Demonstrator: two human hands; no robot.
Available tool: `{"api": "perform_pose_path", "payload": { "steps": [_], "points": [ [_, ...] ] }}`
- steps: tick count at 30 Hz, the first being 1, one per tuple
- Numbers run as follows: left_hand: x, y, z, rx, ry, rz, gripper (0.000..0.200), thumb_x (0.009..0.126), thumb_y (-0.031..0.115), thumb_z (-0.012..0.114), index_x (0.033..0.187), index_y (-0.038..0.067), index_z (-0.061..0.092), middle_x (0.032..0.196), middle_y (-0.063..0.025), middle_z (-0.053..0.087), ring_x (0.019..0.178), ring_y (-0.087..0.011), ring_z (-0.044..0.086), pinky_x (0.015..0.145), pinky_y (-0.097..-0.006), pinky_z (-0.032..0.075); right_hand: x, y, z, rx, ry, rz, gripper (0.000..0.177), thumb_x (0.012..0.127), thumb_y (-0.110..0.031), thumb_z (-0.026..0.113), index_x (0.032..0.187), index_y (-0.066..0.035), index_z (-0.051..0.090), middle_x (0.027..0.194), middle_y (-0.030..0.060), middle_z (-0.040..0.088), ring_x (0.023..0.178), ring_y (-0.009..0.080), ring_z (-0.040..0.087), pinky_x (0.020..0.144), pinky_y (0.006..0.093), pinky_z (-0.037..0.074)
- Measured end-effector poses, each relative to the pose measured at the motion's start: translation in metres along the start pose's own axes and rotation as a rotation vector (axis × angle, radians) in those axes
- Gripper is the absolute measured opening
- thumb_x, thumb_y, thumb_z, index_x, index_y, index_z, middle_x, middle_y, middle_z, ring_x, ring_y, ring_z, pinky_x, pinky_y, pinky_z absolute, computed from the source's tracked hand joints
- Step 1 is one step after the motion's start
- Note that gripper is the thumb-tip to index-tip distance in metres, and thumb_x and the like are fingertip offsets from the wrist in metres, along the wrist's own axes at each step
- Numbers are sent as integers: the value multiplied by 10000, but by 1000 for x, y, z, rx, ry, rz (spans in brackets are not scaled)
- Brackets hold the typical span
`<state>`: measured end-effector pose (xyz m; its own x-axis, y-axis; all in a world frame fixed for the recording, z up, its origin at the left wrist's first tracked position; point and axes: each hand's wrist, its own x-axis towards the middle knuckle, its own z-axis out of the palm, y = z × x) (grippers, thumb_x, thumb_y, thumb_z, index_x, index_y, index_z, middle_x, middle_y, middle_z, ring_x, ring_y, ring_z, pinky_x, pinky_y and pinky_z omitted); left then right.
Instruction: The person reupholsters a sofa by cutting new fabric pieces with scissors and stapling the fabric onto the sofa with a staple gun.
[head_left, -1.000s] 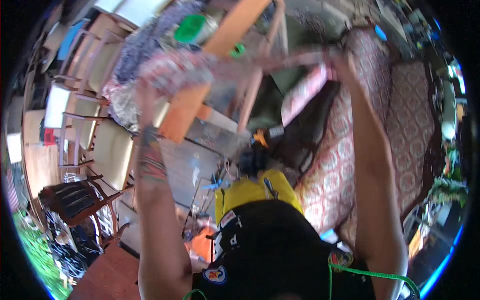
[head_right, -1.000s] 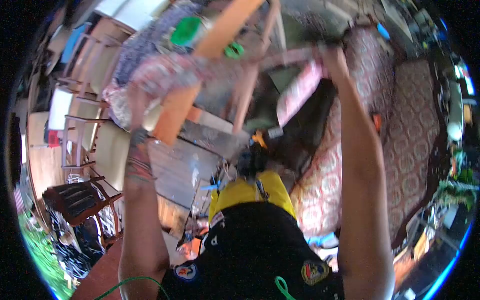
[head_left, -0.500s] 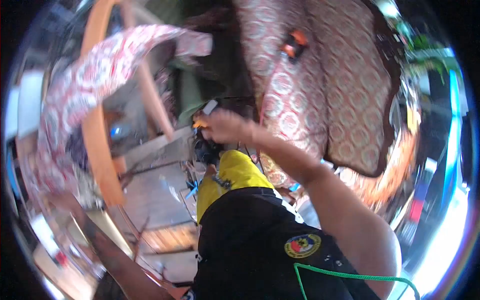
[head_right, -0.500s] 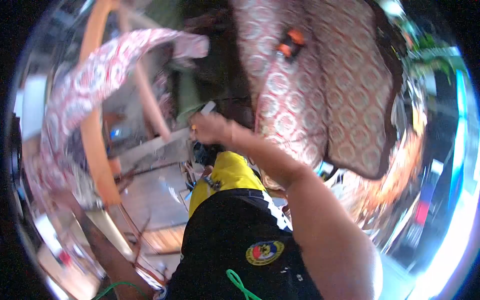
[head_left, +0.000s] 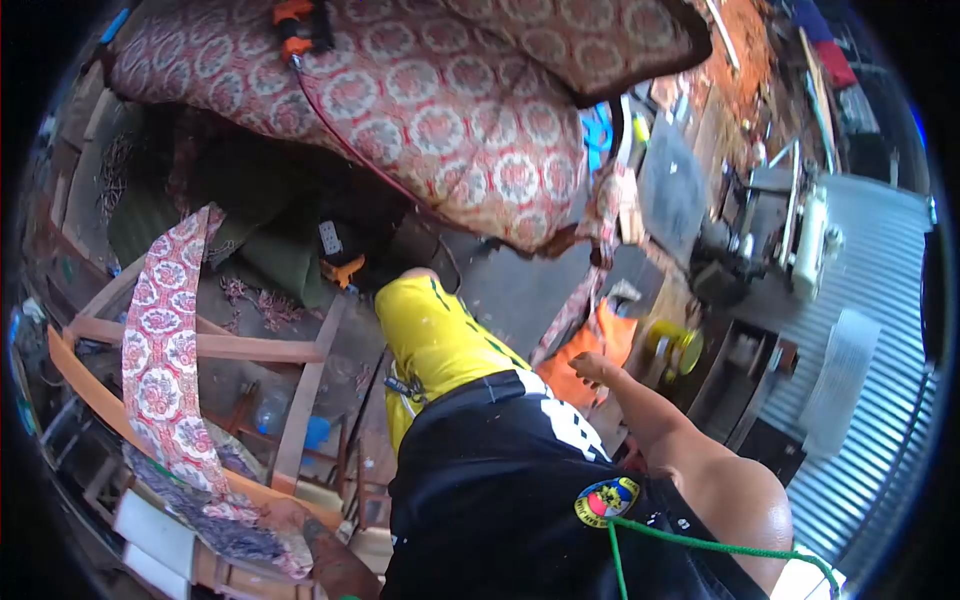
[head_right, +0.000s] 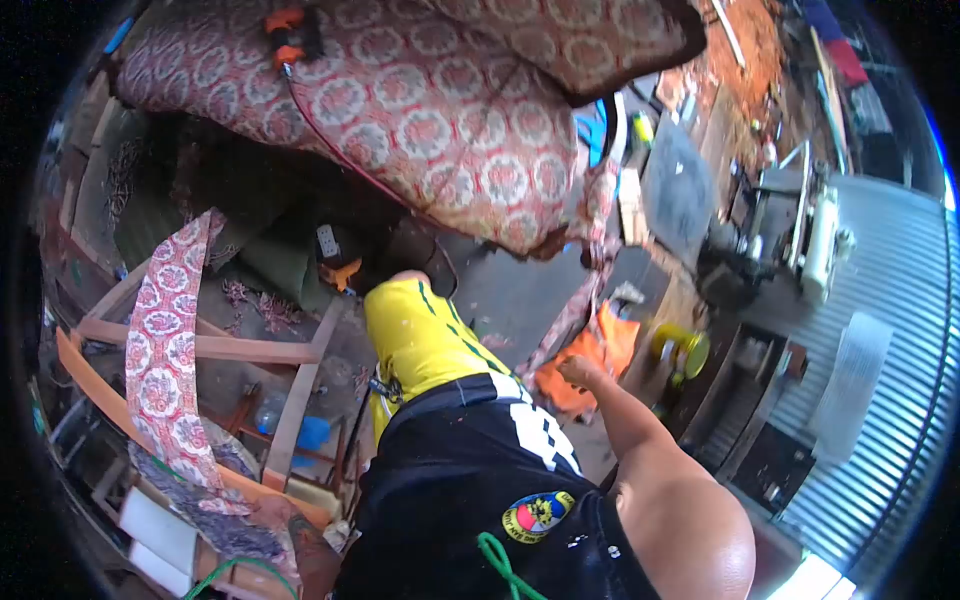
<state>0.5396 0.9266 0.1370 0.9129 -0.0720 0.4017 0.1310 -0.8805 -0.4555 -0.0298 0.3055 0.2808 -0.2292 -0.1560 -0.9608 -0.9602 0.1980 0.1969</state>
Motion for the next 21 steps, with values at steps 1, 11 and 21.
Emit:
{"api": "perform_pose_path", "payload": {
  "steps": [1, 11, 21],
  "points": [
    [12, -3, 0, 43, -5, -19, 396, 971, 392, 520, 1175, 60, 593, 1000, -145, 680, 801, -236, 669, 647, -407, 545, 8, 16, 30, 61, -80, -4, 341, 951, -333, 523, 1141, -66, 617, 973, 95, 695, 831, 244, 694, 657, 404, 572],
    [54, 120, -26, 162, 52, -396, 311, 974, 361, 505, 930, 63, 584, 856, -94, 641, 765, -230, 648, 639, -415, 524, 98, 92, 121, 399, -172, -179, 338, 875, -360, 576, 1076, -127, 716, 939, 64, 689, 721, 206, 666, 625, 384, 568],
    [-106, 170, -230, -154, -88, -85, 453, 973, 391, 506, 1084, -46, 545, 1014, -220, 625, 917, -370, 637, 798, -481, 512, 72, 216, 34, 890, 14, -230, 495, 914, -437, 564, 1211, -52, 657, 937, 115, 694, 772, 223, 676, 633, 405, 588]
  ]
}}
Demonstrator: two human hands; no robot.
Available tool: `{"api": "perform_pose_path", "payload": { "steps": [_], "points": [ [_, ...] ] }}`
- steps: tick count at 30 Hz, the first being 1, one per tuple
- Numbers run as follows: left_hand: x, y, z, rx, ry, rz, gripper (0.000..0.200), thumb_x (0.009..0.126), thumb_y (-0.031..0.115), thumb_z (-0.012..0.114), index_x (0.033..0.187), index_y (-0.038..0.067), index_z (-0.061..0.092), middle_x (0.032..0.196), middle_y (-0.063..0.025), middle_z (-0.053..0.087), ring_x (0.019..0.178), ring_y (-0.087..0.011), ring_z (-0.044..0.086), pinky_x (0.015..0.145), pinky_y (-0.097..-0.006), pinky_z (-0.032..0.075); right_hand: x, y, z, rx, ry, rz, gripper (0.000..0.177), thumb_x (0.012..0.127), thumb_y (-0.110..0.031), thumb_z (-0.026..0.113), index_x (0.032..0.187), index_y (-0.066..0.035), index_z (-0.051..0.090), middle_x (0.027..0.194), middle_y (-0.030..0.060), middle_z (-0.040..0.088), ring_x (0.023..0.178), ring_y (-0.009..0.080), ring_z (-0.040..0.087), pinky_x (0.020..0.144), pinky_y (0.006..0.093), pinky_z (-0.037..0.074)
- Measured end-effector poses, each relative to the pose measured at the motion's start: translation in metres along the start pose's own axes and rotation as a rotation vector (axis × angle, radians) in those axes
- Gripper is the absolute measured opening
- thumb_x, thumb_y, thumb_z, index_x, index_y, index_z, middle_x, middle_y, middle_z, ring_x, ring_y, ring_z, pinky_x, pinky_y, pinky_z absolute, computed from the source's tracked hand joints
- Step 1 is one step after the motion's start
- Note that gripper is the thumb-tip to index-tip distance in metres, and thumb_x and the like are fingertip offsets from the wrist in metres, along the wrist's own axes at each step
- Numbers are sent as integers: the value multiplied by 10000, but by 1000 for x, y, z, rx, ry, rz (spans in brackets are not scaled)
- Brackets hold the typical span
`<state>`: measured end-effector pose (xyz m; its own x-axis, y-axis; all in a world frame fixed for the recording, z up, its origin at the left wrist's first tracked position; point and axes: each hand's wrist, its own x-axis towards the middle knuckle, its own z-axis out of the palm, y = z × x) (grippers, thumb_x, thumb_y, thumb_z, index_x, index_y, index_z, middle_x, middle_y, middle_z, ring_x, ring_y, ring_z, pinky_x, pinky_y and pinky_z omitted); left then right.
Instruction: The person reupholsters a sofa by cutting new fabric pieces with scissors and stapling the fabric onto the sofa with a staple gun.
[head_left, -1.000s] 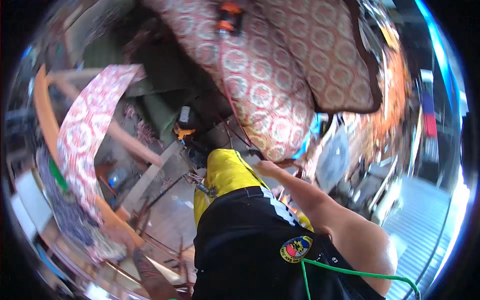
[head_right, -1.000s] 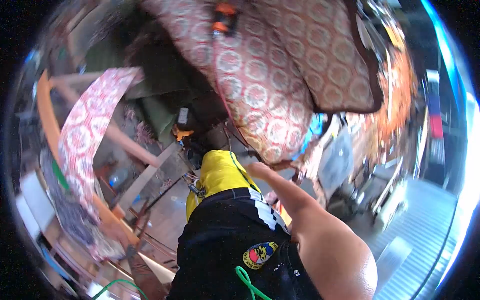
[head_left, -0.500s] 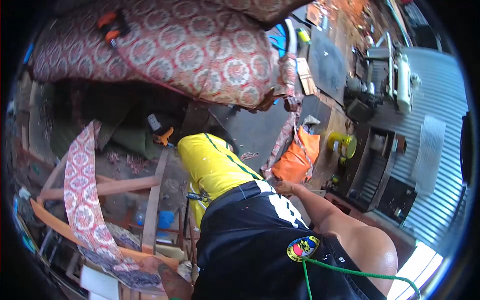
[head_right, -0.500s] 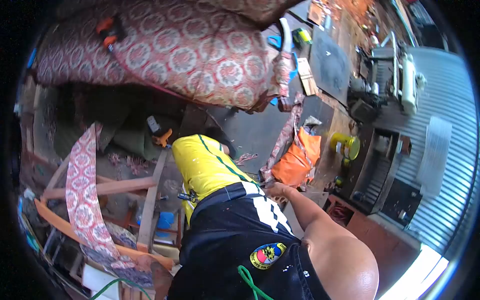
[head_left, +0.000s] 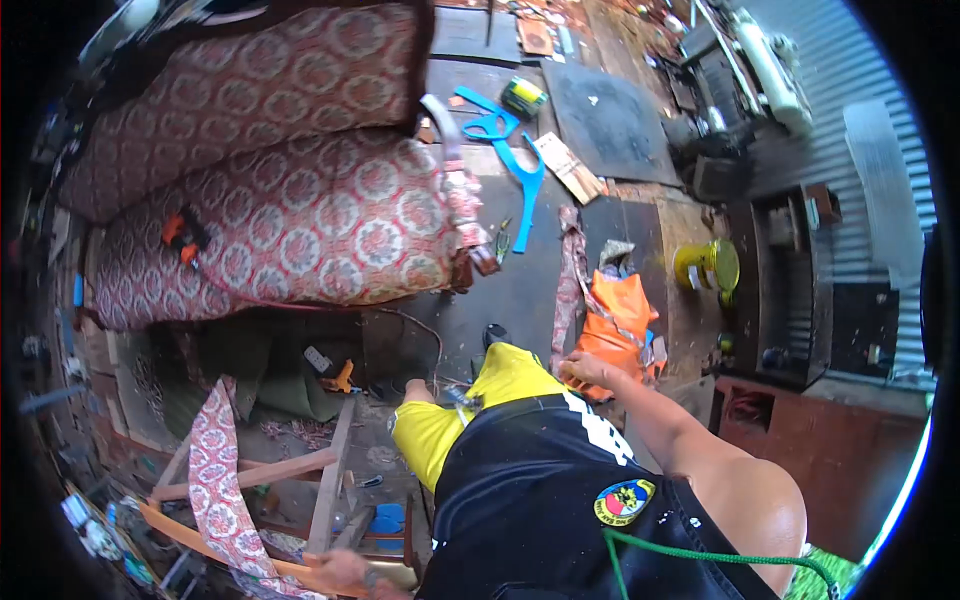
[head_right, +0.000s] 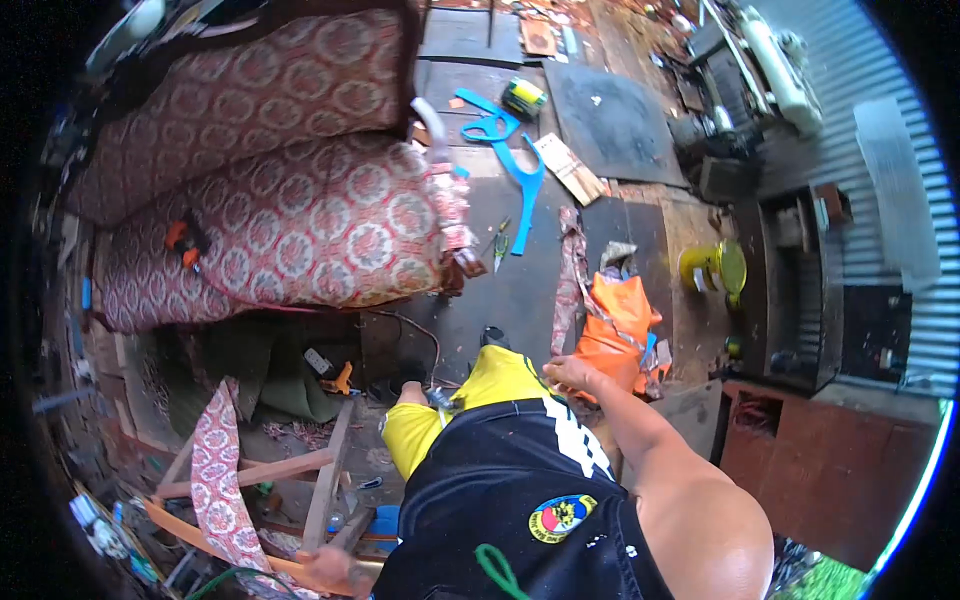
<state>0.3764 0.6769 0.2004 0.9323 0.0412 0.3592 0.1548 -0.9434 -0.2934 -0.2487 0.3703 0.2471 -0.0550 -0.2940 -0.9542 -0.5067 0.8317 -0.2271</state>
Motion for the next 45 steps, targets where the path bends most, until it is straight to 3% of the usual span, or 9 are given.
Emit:
{"api": "perform_pose_path", "payload": {
  "steps": [2, 3, 4, 11, 18, 21, 32, 40, 45],
  "points": [
    [-20, 34, -65, -49, -174, 331, 529, 974, 400, 501, 1177, -87, 533, 1096, -276, 626, 987, -424, 631, 872, -494, 510, -4, 60, -25, 6, 32, -112, 480, 903, -422, 567, 1142, -23, 684, 935, 132, 697, 794, 262, 683, 625, 402, 582],
    [-70, 85, -154, -309, -580, 344, 573, 960, 342, 550, 1319, -88, 432, 1227, -301, 563, 1157, -421, 557, 1009, -489, 435, 7, 101, -34, -54, 103, -122, 465, 898, -409, 571, 1117, -17, 690, 944, 141, 696, 806, 278, 682, 633, 405, 578],
    [-92, 93, -95, -569, -476, 569, 565, 941, 308, 585, 1337, -71, 447, 1261, -316, 548, 1215, -429, 521, 1052, -492, 397, 17, 135, -37, -118, 168, -128, 451, 892, -396, 575, 1092, -11, 697, 954, 151, 695, 817, 293, 681, 640, 408, 574],
    [-219, 286, -284, -842, -462, 1436, 364, 930, 156, 590, 1248, -19, 565, 1468, -294, 391, 1332, -445, 417, 1099, -455, 351, -22, 206, -63, 258, 86, 290, 467, 922, -394, 561, 1237, -54, 618, 951, 114, 666, 756, 224, 651, 624, 378, 551],
    [-253, 418, -351, -896, -387, 1466, 297, 913, 131, 622, 1173, -13, 621, 1301, -223, 581, 1202, -381, 559, 1021, -421, 429, 12, 151, -56, 435, 77, 145, 387, 959, -365, 567, 1168, -51, 652, 1020, 66, 675, 778, 172, 635, 635, 321, 531],
    [-288, 478, -350, -949, -672, 1360, 291, 937, 147, 596, 1186, -2, 617, 1170, -202, 658, 1068, -358, 635, 953, -404, 472, 58, 157, -47, 470, 333, -38, 309, 968, -308, 571, 1081, -52, 704, 931, 57, 708, 836, 116, 634, 681, 302, 518],
    [-432, 608, -422, -868, -498, 1523, 361, 962, 190, 576, 1278, 16, 580, 1203, -200, 655, 1129, -318, 628, 956, -376, 479, 159, 194, -124, 524, 280, -50, 288, 962, -252, 585, 1070, -15, 709, 955, 64, 707, 858, 147, 629, 794, 302, 498],
    [-519, 622, -424, -606, -547, 1389, 480, 942, 167, 594, 1363, -25, 468, 1302, -251, 578, 1222, -359, 562, 1027, -409, 433, 155, 145, -285, 1059, 127, 350, 299, 991, -292, 561, 1180, -62, 597, 809, 46, 656, 642, 137, 635, 572, 308, 558],
    [-544, 627, -446, -505, -566, 1414, 529, 935, 193, 592, 1400, -4, 432, 1345, -260, 536, 1256, -393, 521, 1058, -429, 402, 167, 153, -318, 960, 64, 396, 236, 992, -296, 563, 1074, -75, 581, 825, 70, 662, 626, 181, 648, 566, 346, 573]
  ]
}}
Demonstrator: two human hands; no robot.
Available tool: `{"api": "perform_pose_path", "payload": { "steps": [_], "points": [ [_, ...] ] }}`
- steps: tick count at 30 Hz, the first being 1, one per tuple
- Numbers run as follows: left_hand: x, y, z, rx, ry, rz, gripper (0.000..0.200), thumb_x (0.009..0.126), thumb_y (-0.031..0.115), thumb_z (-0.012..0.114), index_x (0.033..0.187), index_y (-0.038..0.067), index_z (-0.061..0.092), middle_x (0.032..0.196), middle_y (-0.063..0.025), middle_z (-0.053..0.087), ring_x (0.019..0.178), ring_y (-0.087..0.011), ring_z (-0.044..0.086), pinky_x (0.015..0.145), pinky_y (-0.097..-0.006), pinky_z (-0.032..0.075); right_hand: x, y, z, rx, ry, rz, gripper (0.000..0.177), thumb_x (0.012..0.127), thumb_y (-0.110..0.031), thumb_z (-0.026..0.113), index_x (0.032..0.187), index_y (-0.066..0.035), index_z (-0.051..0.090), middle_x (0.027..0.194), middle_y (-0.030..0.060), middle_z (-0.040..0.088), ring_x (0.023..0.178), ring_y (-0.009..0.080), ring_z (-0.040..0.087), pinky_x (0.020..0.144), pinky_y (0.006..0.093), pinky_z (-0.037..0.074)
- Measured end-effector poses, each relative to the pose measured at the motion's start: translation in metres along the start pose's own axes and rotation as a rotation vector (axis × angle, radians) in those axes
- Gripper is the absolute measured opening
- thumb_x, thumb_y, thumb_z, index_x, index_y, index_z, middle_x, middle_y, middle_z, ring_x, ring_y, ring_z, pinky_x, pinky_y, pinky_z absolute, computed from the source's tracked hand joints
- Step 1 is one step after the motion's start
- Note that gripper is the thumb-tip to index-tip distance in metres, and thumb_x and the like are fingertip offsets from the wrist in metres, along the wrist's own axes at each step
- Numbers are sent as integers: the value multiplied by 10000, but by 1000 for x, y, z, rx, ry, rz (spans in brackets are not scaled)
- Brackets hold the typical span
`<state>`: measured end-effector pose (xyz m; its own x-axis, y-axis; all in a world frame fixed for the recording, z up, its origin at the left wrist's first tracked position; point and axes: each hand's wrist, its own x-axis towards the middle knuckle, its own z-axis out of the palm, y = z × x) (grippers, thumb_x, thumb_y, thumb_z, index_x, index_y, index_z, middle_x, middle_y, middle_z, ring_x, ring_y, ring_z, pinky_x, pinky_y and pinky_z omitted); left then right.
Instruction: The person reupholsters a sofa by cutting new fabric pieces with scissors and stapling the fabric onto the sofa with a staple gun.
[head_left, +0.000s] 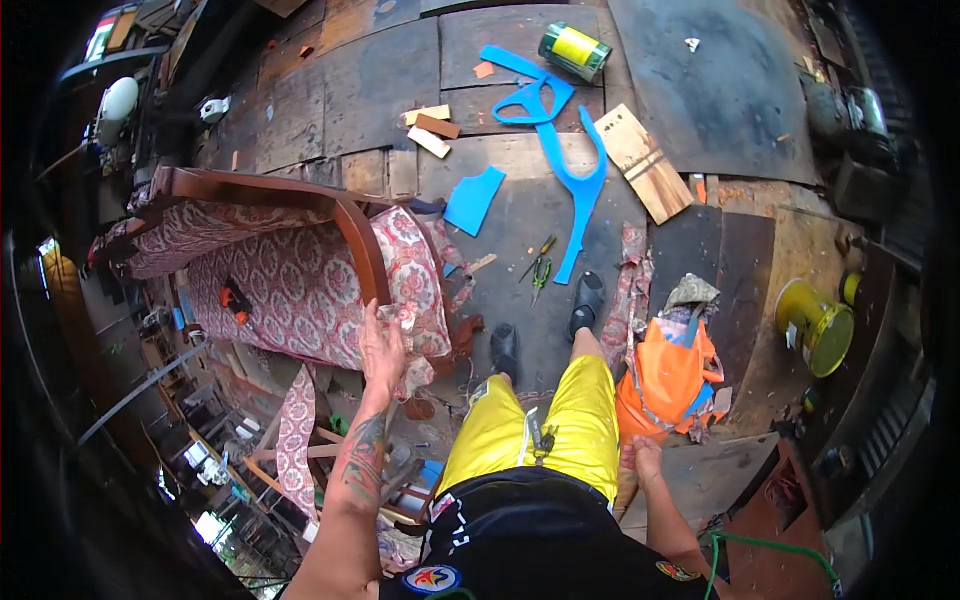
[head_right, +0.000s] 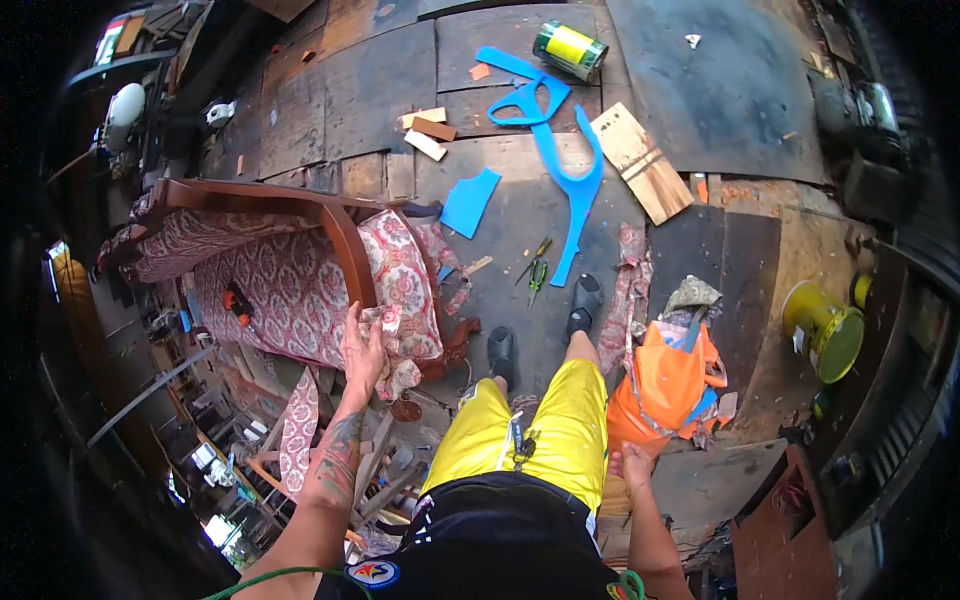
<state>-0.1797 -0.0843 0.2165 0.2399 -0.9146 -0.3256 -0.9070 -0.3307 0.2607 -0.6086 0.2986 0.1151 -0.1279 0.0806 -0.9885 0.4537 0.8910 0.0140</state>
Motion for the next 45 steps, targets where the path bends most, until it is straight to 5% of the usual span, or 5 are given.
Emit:
{"api": "perform_pose_path", "payload": {
  "steps": [15, 27, 34, 40, 45],
  "points": [
    [126, -10, 2, -171, 219, -263, 859, 963, 532, 526, 1493, -68, 214, 1464, -334, 367, 1360, -467, 362, 1127, -473, 276, 3, -182, 30, -146, 73, -157, 244, 1001, -275, 549, 1125, -75, 613, 800, 40, 647, 598, 132, 620, 512, 286, 533],
    [160, -25, 54, -22, 124, -478, 739, 918, 245, 631, 1485, -57, 268, 1461, -293, 378, 1322, -453, 391, 1123, -476, 279, 24, -281, 166, -310, 145, 124, 250, 970, -291, 604, 1096, -78, 636, 783, 23, 638, 641, 139, 614, 574, 301, 526],
    [149, -36, 65, -243, 185, -487, 703, 955, 265, 573, 1482, -85, 266, 1495, -218, 370, 1347, -304, 391, 1138, -384, 275, 187, -323, 222, -637, 141, 2, 429, 933, -248, 602, 1278, -7, 520, 847, 65, 586, 707, 120, 567, 581, 297, 466],
    [134, -66, 64, -101, 280, -506, 580, 1050, 316, 443, 1444, -99, 352, 1474, -276, 387, 1321, -381, 425, 1113, -423, 333, 406, -383, 294, -1046, 582, -1008, 841, 859, -382, 726, 1503, -52, 297, 1240, 256, 563, 1099, 352, 588, 855, 445, 502],
    [121, -139, 48, 526, 146, -282, 544, 1059, 297, 409, 1439, -92, 376, 1475, -277, 395, 1327, -352, 435, 1126, -430, 326, 416, -500, 372, -1748, 223, -542, 687, 828, -402, 732, 1431, -232, 448, 1183, 204, 626, 1114, 383, 620, 862, 480, 531]
  ]
}}
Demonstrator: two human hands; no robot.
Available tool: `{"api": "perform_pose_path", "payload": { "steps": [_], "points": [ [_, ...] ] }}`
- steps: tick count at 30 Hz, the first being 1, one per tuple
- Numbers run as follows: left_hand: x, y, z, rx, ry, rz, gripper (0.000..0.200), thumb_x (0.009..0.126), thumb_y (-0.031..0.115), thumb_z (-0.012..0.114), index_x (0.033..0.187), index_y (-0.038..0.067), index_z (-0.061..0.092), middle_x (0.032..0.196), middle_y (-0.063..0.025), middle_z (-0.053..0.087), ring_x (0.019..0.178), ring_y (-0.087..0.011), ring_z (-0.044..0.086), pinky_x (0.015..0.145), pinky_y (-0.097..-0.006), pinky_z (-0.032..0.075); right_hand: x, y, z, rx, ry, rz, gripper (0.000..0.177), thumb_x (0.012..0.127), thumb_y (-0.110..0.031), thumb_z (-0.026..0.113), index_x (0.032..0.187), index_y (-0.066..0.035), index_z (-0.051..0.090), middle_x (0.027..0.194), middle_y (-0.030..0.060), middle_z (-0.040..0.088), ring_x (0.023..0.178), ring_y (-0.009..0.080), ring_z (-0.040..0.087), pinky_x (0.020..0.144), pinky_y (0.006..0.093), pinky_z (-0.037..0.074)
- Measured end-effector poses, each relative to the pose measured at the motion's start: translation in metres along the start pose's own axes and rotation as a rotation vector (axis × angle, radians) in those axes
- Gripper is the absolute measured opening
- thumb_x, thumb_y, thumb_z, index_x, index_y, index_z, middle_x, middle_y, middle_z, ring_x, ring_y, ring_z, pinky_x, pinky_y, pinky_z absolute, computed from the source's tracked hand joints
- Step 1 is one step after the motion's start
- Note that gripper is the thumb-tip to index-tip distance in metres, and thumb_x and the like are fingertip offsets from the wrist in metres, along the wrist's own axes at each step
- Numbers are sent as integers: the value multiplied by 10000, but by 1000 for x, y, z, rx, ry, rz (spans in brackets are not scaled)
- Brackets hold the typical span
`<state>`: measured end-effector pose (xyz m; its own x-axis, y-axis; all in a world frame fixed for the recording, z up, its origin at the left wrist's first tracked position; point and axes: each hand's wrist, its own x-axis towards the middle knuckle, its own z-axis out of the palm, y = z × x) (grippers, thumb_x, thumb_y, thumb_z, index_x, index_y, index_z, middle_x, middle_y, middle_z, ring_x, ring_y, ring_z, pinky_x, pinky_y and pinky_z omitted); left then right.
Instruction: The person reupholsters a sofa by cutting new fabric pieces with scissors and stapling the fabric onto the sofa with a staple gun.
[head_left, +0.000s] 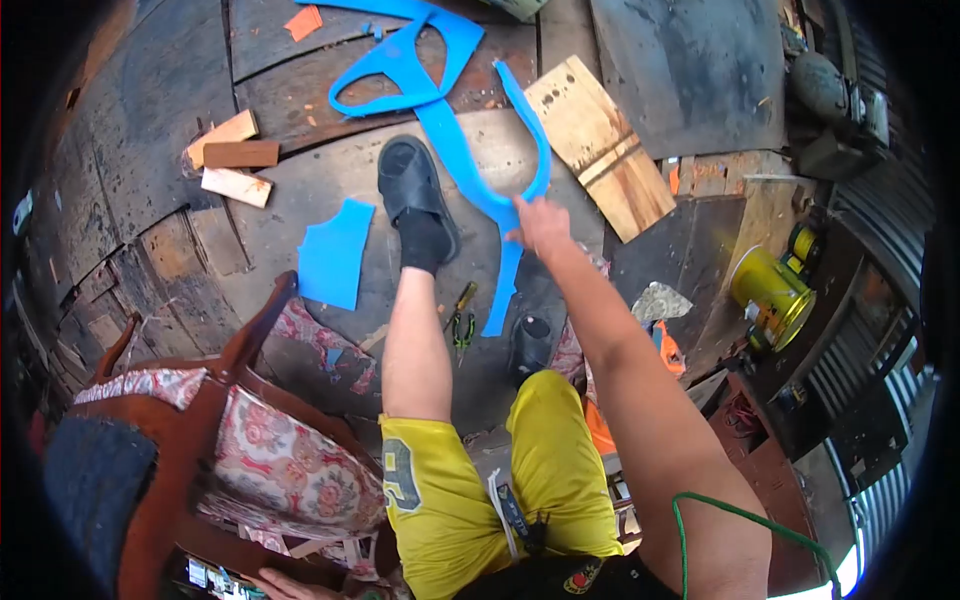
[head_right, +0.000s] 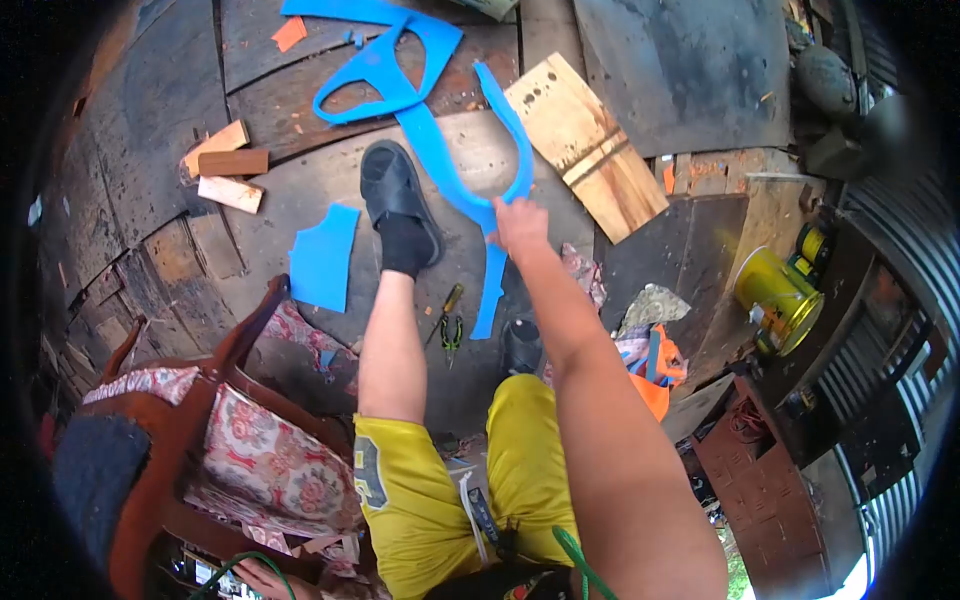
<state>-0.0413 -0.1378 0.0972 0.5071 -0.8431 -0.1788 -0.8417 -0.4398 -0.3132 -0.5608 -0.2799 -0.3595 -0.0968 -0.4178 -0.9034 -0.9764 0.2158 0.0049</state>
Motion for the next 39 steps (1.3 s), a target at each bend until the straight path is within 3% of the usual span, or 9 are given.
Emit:
{"api": "perform_pose_path", "payload": {
  "steps": [2, 3, 4, 13, 21, 25, 30, 33, 39],
  "points": [
    [-10, -33, -10, 207, 95, 259, 533, 1060, 289, 402, 1434, -90, 386, 1475, -276, 397, 1330, -342, 436, 1130, -428, 323, 34, 22, 21, 119, 11, 62, 390, 829, -370, 718, 1168, -185, 665, 1091, 185, 685, 1042, 334, 663, 899, 454, 537],
    [0, 46, -12, -604, 174, -268, 535, 1056, 283, 429, 1409, -118, 399, 1445, -281, 438, 1282, -333, 482, 1126, -377, 335, 24, 30, 8, 199, 43, -28, 332, 826, -341, 694, 1106, -162, 691, 1080, 172, 695, 1023, 325, 671, 891, 444, 540],
    [2, 55, -21, -481, 140, -174, 541, 1056, 294, 428, 1398, -125, 409, 1448, -284, 433, 1296, -343, 470, 1133, -385, 327, 0, 42, -20, 268, 81, -115, 285, 823, -312, 670, 1044, -139, 718, 1070, 158, 706, 1004, 316, 678, 884, 435, 544],
    [8, 105, -33, -789, 162, -84, 687, 998, 488, 500, 1403, -64, 446, 1418, -249, 483, 1288, -345, 489, 1087, -381, 357, -252, 117, -144, 43, 552, -297, 355, 782, -243, 688, 1120, -133, 689, 1002, 169, 691, 974, 363, 655, 854, 470, 527],
    [-1, 111, -42, -705, 241, -142, 915, 895, 683, 507, 1417, -60, 392, 1325, -270, 567, 1253, -399, 530, 1041, -422, 404, -360, 82, -65, 172, 577, -187, 286, 806, -273, 725, 1037, -111, 682, 958, 206, 678, 956, 406, 651, 796, 522, 515],
    [5, 100, -29, -697, 254, -164, 879, 897, 663, 516, 1411, -41, 407, 1304, -236, 592, 1254, -390, 529, 1054, -461, 375, -393, 53, 3, 172, 482, -128, 435, 798, -284, 721, 1202, -152, 631, 1012, 227, 684, 959, 425, 653, 826, 524, 523],
    [-34, 99, -49, -526, 788, 266, 586, 863, 411, 639, 1277, 9, 535, 1375, -198, 511, 1335, -421, 410, 1095, -674, 214, -445, 31, 64, 197, 372, -95, 402, 786, -352, 682, 1042, -46, 630, 958, 268, 662, 937, 441, 635, 783, 535, 499],
    [-135, 103, -47, -905, 563, 655, 413, 888, 197, 623, 1242, -14, 592, 1323, -229, 566, 1321, -399, 471, 1124, -571, 319, -467, 30, 90, 71, 373, -33, 395, 819, -360, 686, 1029, -36, 602, 960, 286, 669, 927, 478, 631, 802, 557, 499],
    [-378, 6, 14, -1020, -109, 703, 499, 894, 136, 616, 1363, 19, 495, 1427, -214, 457, 1344, -353, 433, 1109, -454, 366, -522, 42, 114, -36, 461, 21, 375, 813, -349, 698, 1009, -42, 607, 980, 261, 684, 943, 457, 658, 806, 536, 530]
  ]
}}
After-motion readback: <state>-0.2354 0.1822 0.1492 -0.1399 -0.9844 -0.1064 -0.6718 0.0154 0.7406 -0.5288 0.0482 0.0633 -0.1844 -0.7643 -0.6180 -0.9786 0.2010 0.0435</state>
